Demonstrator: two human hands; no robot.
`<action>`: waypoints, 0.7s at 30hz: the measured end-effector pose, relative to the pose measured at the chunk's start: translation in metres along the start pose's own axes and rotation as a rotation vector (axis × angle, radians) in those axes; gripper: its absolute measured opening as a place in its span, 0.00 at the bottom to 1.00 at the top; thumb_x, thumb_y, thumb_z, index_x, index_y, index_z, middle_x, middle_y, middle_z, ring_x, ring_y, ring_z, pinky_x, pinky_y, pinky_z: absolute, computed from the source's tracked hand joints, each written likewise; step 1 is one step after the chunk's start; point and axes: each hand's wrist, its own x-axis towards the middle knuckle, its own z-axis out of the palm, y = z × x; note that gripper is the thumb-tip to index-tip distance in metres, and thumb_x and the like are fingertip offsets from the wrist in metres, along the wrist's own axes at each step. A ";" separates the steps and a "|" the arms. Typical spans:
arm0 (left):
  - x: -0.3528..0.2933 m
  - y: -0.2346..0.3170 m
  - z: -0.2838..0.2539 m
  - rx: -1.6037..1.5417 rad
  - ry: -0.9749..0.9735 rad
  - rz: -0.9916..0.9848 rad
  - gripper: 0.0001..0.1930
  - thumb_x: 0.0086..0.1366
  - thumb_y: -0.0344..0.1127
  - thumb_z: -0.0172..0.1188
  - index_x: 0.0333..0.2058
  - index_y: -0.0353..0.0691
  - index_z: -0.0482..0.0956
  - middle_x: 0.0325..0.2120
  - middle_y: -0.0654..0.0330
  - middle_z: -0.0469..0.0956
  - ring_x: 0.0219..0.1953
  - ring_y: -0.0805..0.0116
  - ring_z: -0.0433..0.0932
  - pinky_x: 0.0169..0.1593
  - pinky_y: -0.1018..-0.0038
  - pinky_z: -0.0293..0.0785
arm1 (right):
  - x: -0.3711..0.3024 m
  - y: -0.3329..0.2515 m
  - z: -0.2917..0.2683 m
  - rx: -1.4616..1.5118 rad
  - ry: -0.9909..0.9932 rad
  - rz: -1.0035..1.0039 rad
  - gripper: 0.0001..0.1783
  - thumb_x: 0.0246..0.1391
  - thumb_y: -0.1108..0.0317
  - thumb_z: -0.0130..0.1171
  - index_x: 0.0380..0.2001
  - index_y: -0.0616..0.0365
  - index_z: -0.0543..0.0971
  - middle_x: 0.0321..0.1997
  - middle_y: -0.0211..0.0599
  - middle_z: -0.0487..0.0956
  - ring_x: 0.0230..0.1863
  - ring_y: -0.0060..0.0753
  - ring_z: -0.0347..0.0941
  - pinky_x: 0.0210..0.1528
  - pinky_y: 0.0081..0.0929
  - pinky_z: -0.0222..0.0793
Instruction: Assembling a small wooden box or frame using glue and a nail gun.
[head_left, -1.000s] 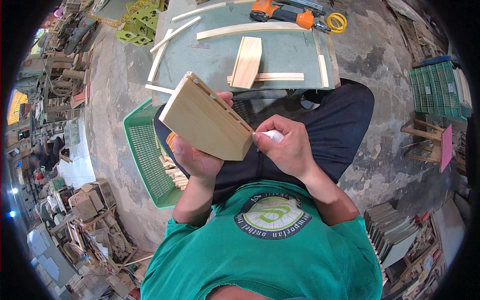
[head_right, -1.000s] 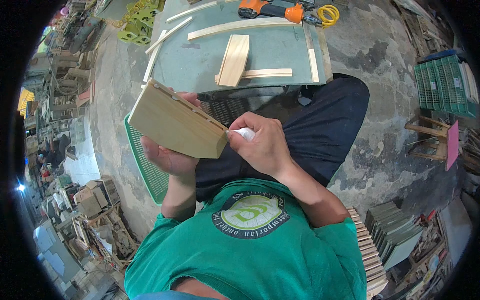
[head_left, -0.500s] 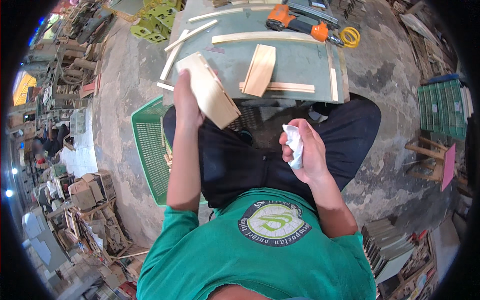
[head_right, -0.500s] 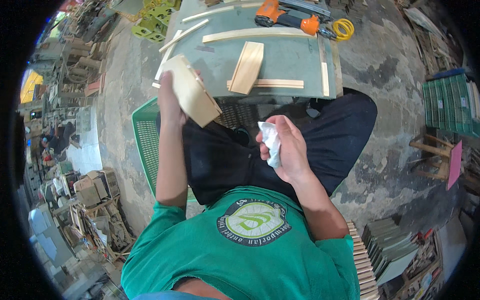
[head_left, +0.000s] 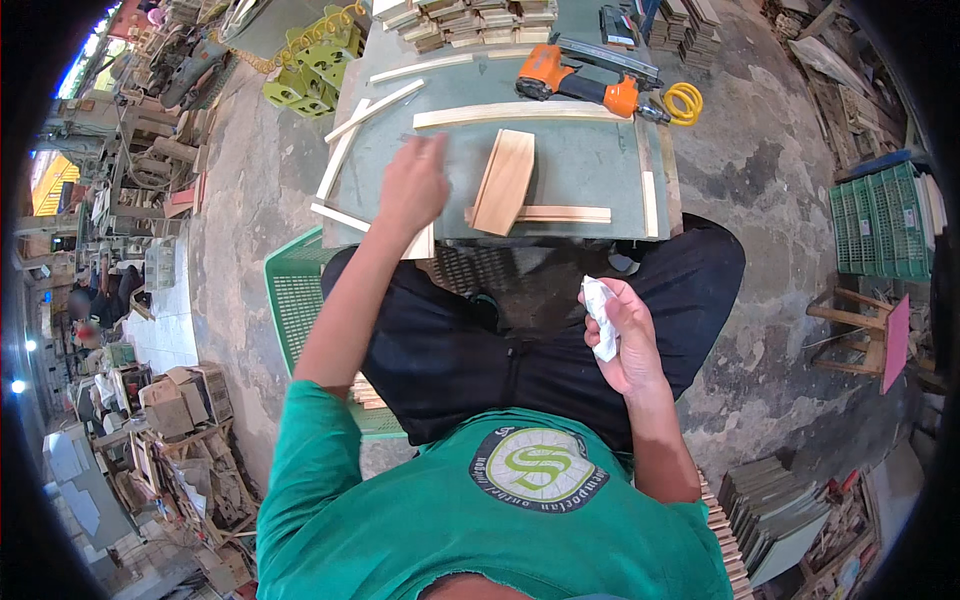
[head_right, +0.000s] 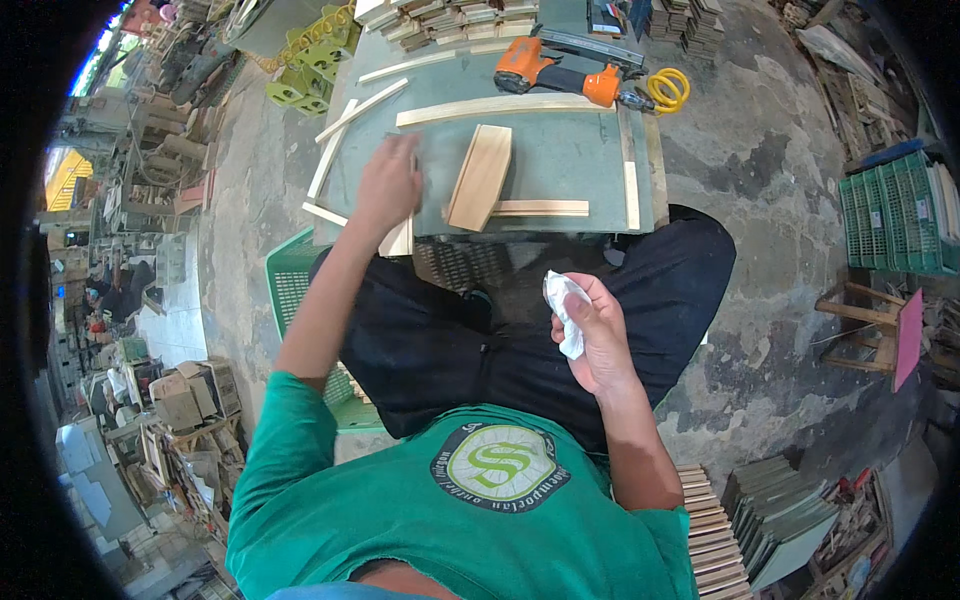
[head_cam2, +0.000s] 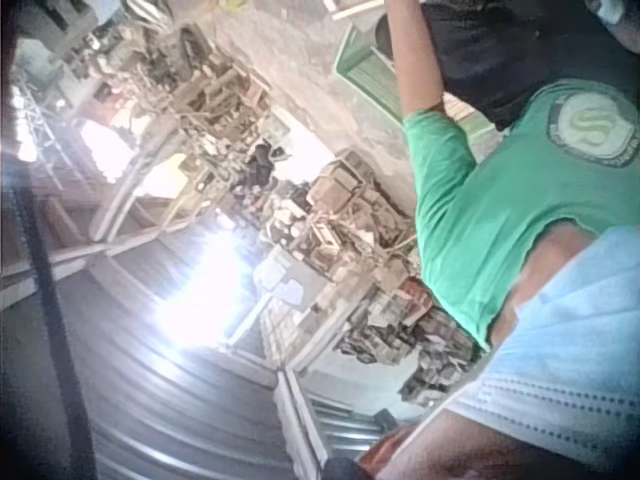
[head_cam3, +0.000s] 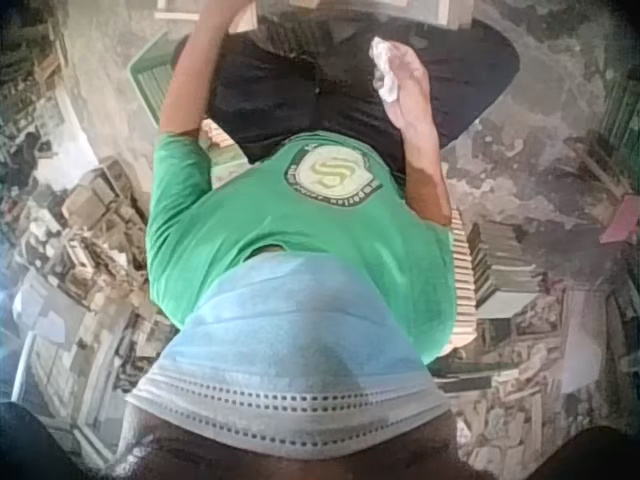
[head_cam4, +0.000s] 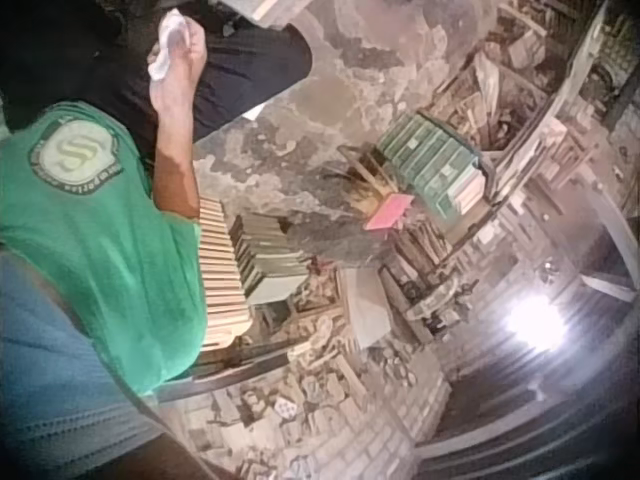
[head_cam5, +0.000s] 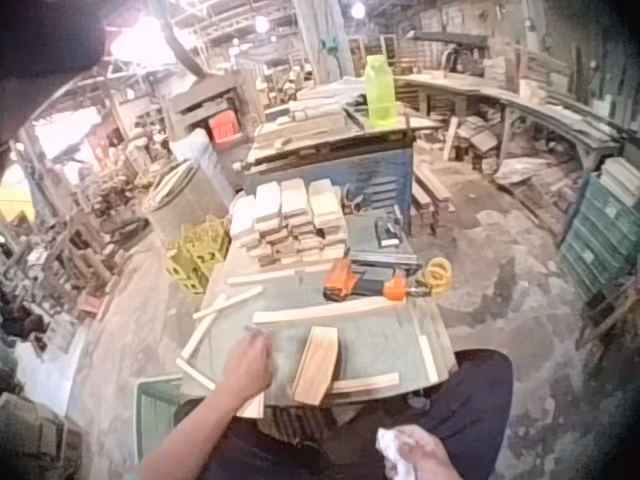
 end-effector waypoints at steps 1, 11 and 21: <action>0.007 0.013 -0.002 -0.006 0.000 -0.001 0.23 0.61 0.34 0.57 0.56 0.44 0.73 0.55 0.46 0.72 0.55 0.47 0.74 0.57 0.55 0.72 | 0.001 -0.001 -0.004 -0.005 0.004 -0.001 0.15 0.63 0.56 0.60 0.44 0.57 0.76 0.33 0.33 0.80 0.23 0.17 0.74 0.22 0.14 0.70; 0.071 0.057 0.006 0.787 -0.325 0.979 0.16 0.67 0.39 0.52 0.54 0.59 0.72 0.66 0.65 0.62 0.71 0.64 0.53 0.71 0.55 0.52 | 0.003 -0.013 -0.018 -0.071 -0.032 -0.010 0.14 0.67 0.61 0.55 0.48 0.58 0.76 0.37 0.36 0.82 0.26 0.20 0.76 0.27 0.19 0.74; 0.001 0.075 -0.071 -1.403 -0.514 -0.241 0.30 0.64 0.49 0.58 0.58 0.35 0.66 0.43 0.52 0.78 0.45 0.56 0.80 0.51 0.57 0.75 | 0.006 -0.042 0.015 -0.262 -0.106 -0.224 0.11 0.61 0.64 0.63 0.43 0.57 0.77 0.34 0.34 0.81 0.28 0.18 0.74 0.26 0.18 0.70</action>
